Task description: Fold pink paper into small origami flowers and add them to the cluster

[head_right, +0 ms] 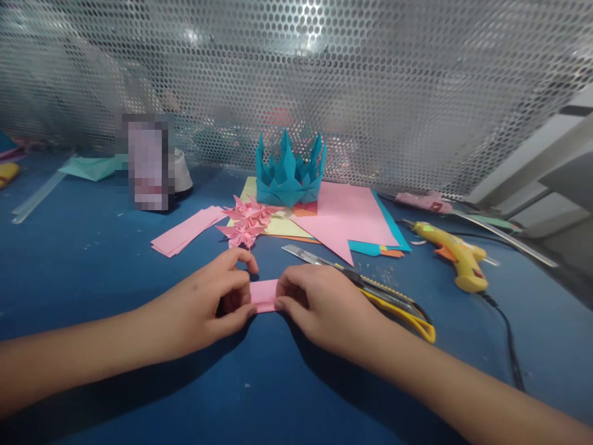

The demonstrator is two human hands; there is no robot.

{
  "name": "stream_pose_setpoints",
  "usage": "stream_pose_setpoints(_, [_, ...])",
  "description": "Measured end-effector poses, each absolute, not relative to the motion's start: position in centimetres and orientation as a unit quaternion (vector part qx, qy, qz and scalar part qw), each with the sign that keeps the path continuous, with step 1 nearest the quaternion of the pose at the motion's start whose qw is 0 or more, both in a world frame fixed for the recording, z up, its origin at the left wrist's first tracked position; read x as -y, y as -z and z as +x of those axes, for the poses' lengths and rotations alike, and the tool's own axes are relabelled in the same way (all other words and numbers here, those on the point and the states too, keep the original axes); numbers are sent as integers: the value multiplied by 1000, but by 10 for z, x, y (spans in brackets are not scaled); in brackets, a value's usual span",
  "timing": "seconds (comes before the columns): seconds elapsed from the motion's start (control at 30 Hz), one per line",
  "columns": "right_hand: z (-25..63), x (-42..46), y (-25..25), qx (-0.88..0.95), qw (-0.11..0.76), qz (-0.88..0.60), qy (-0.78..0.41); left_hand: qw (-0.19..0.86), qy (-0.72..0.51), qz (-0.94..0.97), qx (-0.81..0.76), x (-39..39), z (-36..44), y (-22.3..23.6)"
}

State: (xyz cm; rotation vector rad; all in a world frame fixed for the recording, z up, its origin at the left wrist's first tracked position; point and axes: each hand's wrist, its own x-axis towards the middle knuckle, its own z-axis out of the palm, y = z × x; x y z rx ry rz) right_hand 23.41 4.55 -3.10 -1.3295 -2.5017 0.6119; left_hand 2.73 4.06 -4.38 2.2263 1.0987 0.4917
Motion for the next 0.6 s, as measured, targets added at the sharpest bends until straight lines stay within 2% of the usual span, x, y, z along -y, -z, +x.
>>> stream_pose_setpoints(0.23, [236, -48, 32, 840, 129, -466, -246, 324, -205, 827, -411, -42, 28, 45])
stream_pose_setpoints(0.6, [231, -52, 29, 840, 113, -475, -238, 312, -194, 828, -422, -38, 27, 43])
